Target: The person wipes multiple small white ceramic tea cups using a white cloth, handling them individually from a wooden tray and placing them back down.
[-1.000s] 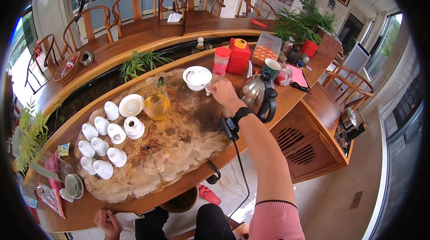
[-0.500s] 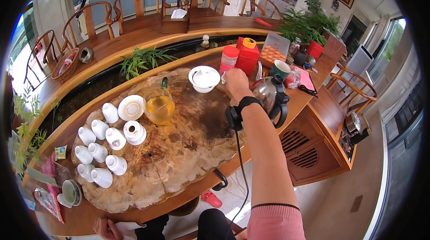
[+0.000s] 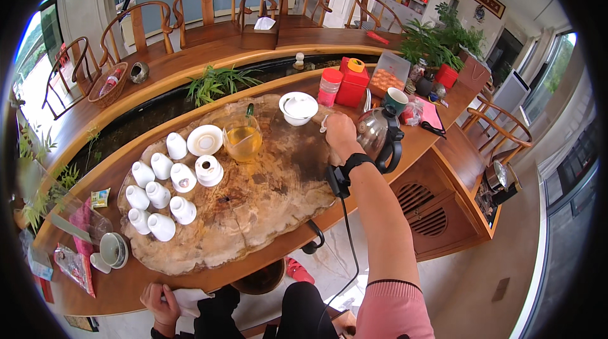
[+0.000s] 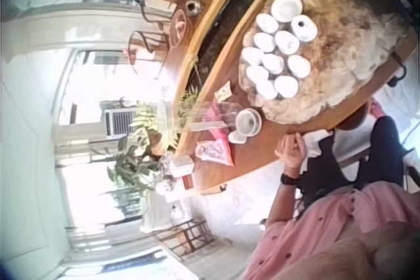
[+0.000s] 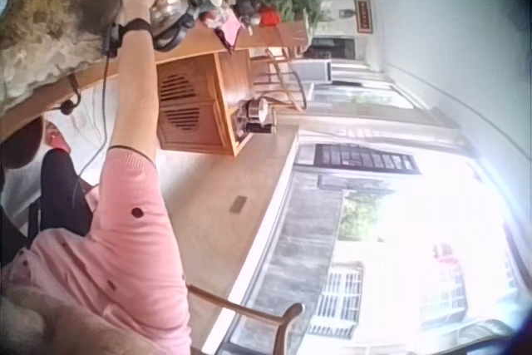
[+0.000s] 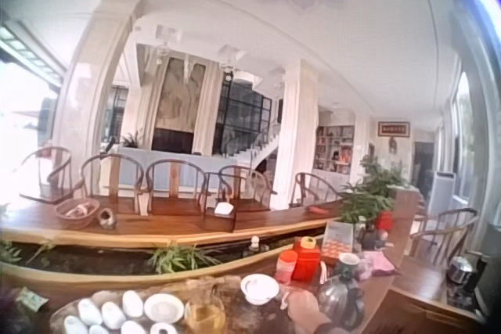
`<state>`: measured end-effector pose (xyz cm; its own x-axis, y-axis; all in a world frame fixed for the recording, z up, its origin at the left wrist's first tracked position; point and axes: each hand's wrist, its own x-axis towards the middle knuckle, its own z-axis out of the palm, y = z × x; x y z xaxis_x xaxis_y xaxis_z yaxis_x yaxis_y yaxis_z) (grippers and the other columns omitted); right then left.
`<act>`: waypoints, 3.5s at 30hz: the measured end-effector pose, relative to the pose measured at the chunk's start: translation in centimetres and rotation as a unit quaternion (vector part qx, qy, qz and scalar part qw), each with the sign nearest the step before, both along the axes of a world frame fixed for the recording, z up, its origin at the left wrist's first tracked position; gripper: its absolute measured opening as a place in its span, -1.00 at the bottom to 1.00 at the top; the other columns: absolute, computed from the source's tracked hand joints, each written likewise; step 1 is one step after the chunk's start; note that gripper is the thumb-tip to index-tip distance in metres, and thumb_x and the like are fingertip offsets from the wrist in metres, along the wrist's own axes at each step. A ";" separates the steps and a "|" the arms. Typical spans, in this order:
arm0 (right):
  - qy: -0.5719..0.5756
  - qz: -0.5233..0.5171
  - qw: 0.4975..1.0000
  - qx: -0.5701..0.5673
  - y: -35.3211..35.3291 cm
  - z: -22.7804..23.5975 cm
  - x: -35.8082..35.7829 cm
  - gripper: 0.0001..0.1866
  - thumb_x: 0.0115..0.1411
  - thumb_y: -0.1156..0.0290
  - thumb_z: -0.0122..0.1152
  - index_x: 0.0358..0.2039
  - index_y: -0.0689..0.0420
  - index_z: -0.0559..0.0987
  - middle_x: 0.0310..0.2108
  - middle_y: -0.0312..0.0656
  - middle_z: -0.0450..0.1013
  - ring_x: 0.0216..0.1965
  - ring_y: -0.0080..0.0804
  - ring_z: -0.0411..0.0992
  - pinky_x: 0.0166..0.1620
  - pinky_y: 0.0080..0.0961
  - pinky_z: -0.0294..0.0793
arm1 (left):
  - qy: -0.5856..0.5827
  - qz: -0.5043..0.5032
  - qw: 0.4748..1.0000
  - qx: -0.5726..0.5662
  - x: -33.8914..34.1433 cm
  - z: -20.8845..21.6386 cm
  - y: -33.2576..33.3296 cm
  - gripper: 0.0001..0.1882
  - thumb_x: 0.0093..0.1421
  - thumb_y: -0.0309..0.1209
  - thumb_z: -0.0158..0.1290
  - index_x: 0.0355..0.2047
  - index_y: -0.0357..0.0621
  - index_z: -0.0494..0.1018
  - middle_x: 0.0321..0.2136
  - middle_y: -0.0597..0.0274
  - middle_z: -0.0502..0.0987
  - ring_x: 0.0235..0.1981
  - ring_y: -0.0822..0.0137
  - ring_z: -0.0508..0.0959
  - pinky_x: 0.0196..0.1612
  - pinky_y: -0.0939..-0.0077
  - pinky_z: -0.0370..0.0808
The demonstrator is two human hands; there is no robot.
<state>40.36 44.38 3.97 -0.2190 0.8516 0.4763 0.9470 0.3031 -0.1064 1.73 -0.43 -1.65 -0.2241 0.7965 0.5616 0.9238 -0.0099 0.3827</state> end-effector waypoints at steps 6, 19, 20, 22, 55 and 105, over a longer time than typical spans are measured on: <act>-0.027 0.096 0.994 -0.043 -7.5 0.2 -3.7 -0.88 -0.10 0.55 0.14 -0.55 0.07 0.62 -0.41 -0.04 0.48 -0.32 -0.04 0.48 -0.22 -0.24 0.50 | -0.008 -0.008 1.000 0.012 0.5 0.8 0.1 -0.80 0.03 -0.56 -0.03 -0.67 -0.17 0.21 -0.71 0.08 0.26 -0.66 0.03 0.30 -0.59 0.18 0.15; 0.069 0.311 0.940 -0.123 -20.6 0.7 -15.0 -0.93 -0.06 0.52 0.17 -0.55 0.08 0.61 -0.43 -0.09 0.45 -0.36 -0.11 0.47 -0.25 -0.29 0.49 | 0.003 -0.007 0.999 0.047 0.2 0.7 0.2 -0.81 0.02 -0.51 0.05 -0.65 -0.14 0.27 -0.69 0.14 0.36 -0.62 0.05 0.42 -0.58 0.19 0.32; 0.065 0.323 0.937 -0.119 -21.5 0.8 -15.5 -0.93 -0.06 0.51 0.18 -0.55 0.09 0.61 -0.44 -0.11 0.45 -0.37 -0.11 0.46 -0.26 -0.29 0.48 | 0.004 -0.005 0.999 0.047 0.1 0.6 0.1 -0.81 0.02 -0.50 0.05 -0.65 -0.14 0.27 -0.69 0.14 0.36 -0.62 0.05 0.42 -0.57 0.20 0.33; 0.079 0.352 0.925 -0.122 -22.7 0.7 -16.3 -0.94 -0.07 0.52 0.18 -0.56 0.08 0.61 -0.44 -0.11 0.44 -0.37 -0.11 0.46 -0.26 -0.29 0.48 | 0.002 -0.006 0.999 0.053 0.1 0.5 0.2 -0.81 0.02 -0.50 0.05 -0.65 -0.14 0.28 -0.69 0.15 0.36 -0.62 0.05 0.42 -0.58 0.20 0.33; 0.120 0.020 0.990 -0.067 -8.9 6.6 -5.5 -0.13 -0.21 0.23 0.45 0.14 0.07 0.25 0.05 0.05 0.24 0.10 0.06 0.20 0.12 -0.20 0.28 | -0.001 -0.018 0.999 0.047 0.1 0.8 0.1 -0.80 0.00 -0.51 0.05 -0.66 -0.14 0.25 -0.68 0.13 0.35 -0.63 0.04 0.40 -0.61 0.19 0.29; 0.008 0.195 0.972 -0.133 -7.0 9.7 -9.5 -0.63 -0.05 0.42 0.23 -0.15 0.13 0.53 -0.14 -0.04 0.43 -0.09 -0.07 0.38 -0.01 -0.24 0.37 | 0.014 0.004 1.000 0.004 0.0 0.4 -0.2 -0.86 -0.09 -0.49 0.02 -0.67 -0.08 0.27 -0.74 0.20 0.27 -0.70 0.12 0.31 -0.60 0.29 0.17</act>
